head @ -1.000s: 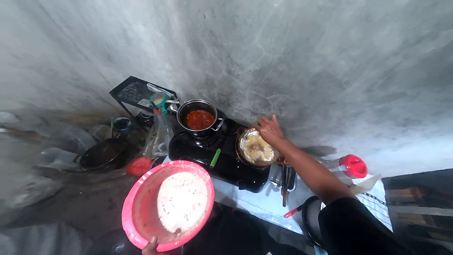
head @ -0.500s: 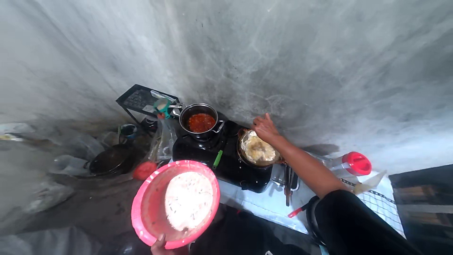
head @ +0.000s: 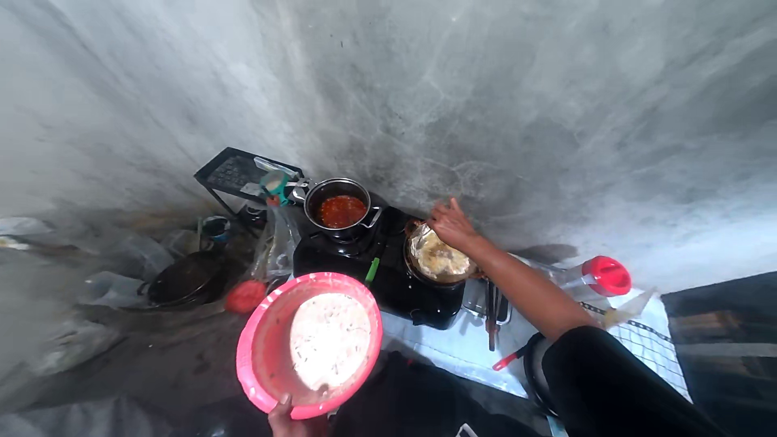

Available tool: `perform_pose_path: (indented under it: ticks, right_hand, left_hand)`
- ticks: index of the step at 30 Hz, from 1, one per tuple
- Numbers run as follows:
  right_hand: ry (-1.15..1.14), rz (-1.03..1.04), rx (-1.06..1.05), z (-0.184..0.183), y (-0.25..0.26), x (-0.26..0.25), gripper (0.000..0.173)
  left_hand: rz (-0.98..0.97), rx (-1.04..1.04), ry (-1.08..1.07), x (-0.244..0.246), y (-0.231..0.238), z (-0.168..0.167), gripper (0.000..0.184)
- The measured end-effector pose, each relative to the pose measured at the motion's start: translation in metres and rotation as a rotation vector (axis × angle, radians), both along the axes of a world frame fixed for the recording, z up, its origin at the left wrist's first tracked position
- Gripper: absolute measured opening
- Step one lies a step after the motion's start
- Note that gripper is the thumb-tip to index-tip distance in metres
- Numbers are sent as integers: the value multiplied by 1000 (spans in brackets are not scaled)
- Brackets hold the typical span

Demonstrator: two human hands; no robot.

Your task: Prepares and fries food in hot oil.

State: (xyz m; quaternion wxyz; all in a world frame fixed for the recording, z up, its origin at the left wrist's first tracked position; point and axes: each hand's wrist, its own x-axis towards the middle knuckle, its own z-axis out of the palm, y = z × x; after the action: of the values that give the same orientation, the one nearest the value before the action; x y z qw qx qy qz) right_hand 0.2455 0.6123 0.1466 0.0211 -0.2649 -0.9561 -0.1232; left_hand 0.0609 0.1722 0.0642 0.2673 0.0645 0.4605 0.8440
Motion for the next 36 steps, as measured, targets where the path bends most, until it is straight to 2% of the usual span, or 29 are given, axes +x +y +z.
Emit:
perform_pose_path:
  ticks: [6, 13, 17, 22, 25, 28, 30, 33, 36]
  right_hand:
    - [17, -92, 11, 1, 0, 1, 20]
    - [122, -105, 27, 0, -5, 5, 16]
    - [186, -131, 4, -9, -11, 19, 12]
    - [402, -266, -73, 21, -47, 42, 16]
    - [482, -138, -124, 37, -95, 30, 22]
    - [421, 124, -199, 39, -145, 6, 24]
    - [372, 260, -165, 34, -167, -14, 24]
    - [318, 292, -80, 22, -191, -43, 22]
    - [209, 256, -138, 14, -223, -68, 20]
  left_hand:
    - [-11, -7, -9, 0, 6, 5, 32]
    - [-11, -25, -30, 0, 13, 8, 42]
    - [-42, -25, -43, -2, 19, 10, 37]
    - [-38, -63, -69, 2, 24, 13, 43]
    - [-50, -105, -89, 3, 24, 13, 45]
    - [-49, -100, -102, 8, 23, 15, 45]
    - [-32, -93, -104, 12, 20, 19, 43]
    - [9, -97, -99, 14, 6, 28, 41]
    - [86, -109, -110, 11, -13, 28, 43]
